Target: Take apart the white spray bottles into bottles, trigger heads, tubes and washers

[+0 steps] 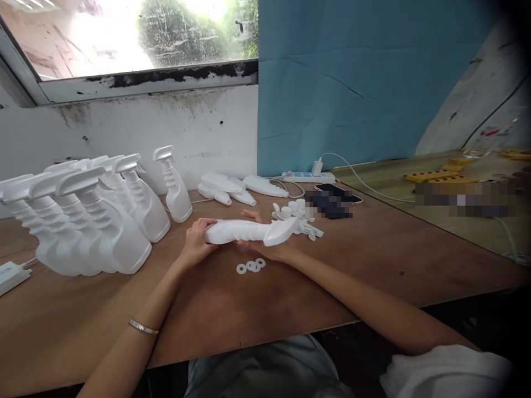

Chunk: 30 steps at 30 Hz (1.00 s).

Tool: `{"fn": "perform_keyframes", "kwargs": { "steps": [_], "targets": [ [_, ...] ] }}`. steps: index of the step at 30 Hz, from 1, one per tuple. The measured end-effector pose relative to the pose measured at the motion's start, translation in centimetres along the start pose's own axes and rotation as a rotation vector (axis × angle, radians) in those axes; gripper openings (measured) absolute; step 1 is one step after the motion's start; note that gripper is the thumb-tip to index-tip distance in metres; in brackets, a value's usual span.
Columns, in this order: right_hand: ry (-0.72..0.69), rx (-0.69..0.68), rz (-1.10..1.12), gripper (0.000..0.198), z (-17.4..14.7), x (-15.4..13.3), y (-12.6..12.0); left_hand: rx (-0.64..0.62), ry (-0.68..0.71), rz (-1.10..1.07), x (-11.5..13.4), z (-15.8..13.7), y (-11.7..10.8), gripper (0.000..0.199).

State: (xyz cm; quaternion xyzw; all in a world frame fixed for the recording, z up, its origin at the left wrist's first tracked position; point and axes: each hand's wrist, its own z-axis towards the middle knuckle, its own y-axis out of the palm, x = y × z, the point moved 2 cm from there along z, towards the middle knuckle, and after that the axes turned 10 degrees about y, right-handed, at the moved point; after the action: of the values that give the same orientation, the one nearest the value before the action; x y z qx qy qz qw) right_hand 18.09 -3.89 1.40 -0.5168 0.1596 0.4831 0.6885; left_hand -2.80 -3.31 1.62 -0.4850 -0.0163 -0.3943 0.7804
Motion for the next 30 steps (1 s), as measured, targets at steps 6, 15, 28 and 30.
{"fn": "perform_keyframes", "kwargs": {
  "steps": [6,15,28,30],
  "targets": [
    [0.138,-0.134,0.480,0.052,-0.6,-0.8,0.0,-0.026,-0.040,0.089,0.0,0.0,0.0,0.044],
    [0.497,0.102,1.096,0.039,0.8,0.9,0.9,0.021,-0.053,0.342,0.7,-0.1,-0.4,0.038],
    [0.565,0.325,1.381,0.019,1.5,1.6,-1.2,0.172,0.145,0.030,1.7,-0.8,-0.9,0.048],
    [0.575,0.319,1.391,0.017,1.5,1.6,-1.1,0.153,0.054,-0.006,1.9,-0.8,-1.1,0.053]
  ]
}}
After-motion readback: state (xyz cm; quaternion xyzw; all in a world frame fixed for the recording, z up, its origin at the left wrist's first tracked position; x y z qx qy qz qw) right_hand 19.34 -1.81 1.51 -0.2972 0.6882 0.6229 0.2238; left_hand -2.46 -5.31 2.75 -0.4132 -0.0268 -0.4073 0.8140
